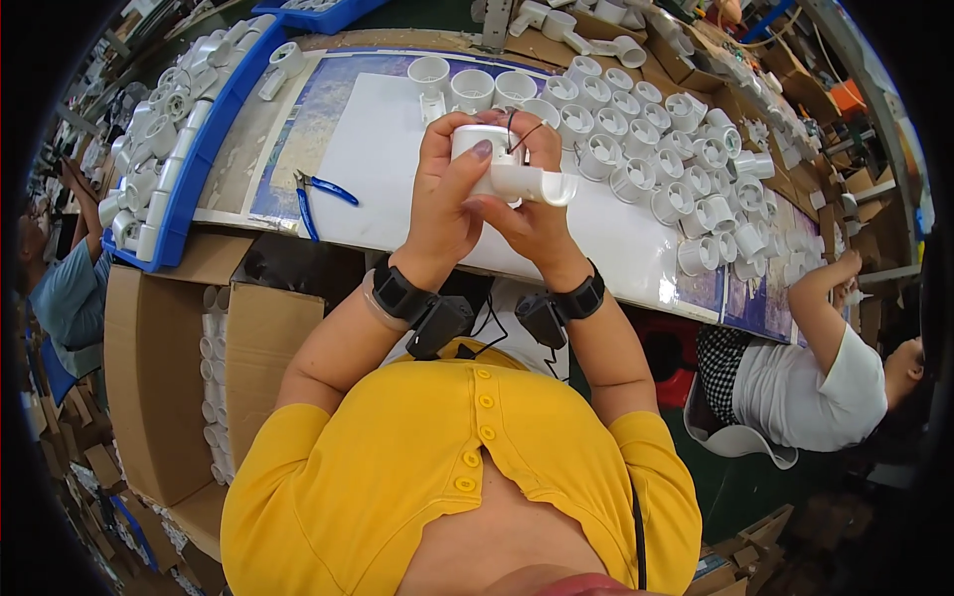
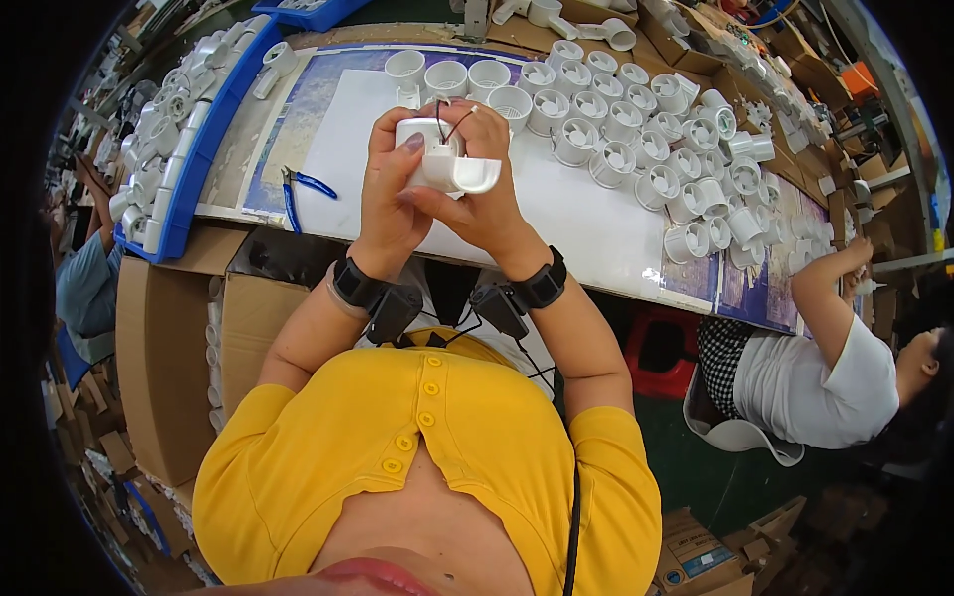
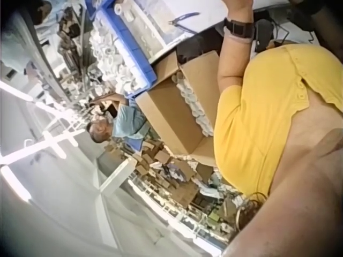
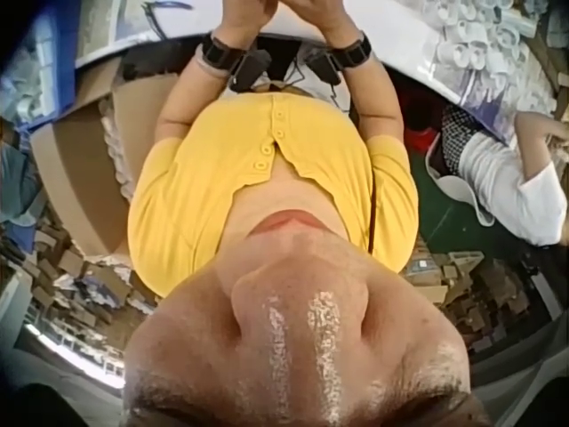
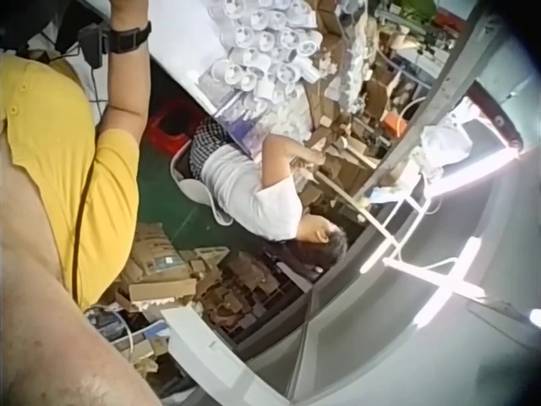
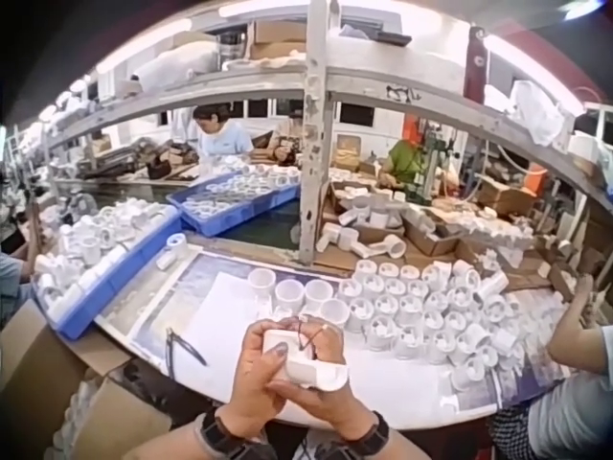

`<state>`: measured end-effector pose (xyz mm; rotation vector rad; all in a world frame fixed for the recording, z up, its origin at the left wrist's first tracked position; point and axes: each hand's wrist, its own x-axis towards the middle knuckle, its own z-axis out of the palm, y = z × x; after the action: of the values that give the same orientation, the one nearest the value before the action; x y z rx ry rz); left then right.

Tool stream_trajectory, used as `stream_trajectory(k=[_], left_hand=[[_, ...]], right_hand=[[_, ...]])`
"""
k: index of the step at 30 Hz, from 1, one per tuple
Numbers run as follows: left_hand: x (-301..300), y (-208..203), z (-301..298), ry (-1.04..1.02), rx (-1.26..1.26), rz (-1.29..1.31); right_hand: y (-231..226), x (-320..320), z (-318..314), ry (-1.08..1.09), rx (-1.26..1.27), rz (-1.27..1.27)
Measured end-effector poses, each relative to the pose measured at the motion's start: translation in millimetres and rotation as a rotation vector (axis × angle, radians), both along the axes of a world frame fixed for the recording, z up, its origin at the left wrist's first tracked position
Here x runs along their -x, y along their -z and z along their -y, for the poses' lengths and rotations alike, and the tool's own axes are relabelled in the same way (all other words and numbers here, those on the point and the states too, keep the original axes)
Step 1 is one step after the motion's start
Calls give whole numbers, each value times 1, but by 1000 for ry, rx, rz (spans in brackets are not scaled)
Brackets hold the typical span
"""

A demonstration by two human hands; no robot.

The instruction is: The person assembles a fan housing by hand, inserting a fan component into a white plastic shell. They thread the wires through the casing, snap a matching plastic cover into place, and set the completed unit on the table before repeating the process.

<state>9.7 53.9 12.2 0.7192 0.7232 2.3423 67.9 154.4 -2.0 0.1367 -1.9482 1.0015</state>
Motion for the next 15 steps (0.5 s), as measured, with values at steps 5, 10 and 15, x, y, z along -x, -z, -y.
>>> stream_trajectory(k=[5,10,15], left_hand=[[9,8,4,41,89,60],[17,14,10,255,75,49],[9,18,10,341,136,99]], right_hand=[[-10,-9,-8,-94,-58,65],[-21,-17,-32,-588,524,221],[-28,-7,-42,-485,293,144]])
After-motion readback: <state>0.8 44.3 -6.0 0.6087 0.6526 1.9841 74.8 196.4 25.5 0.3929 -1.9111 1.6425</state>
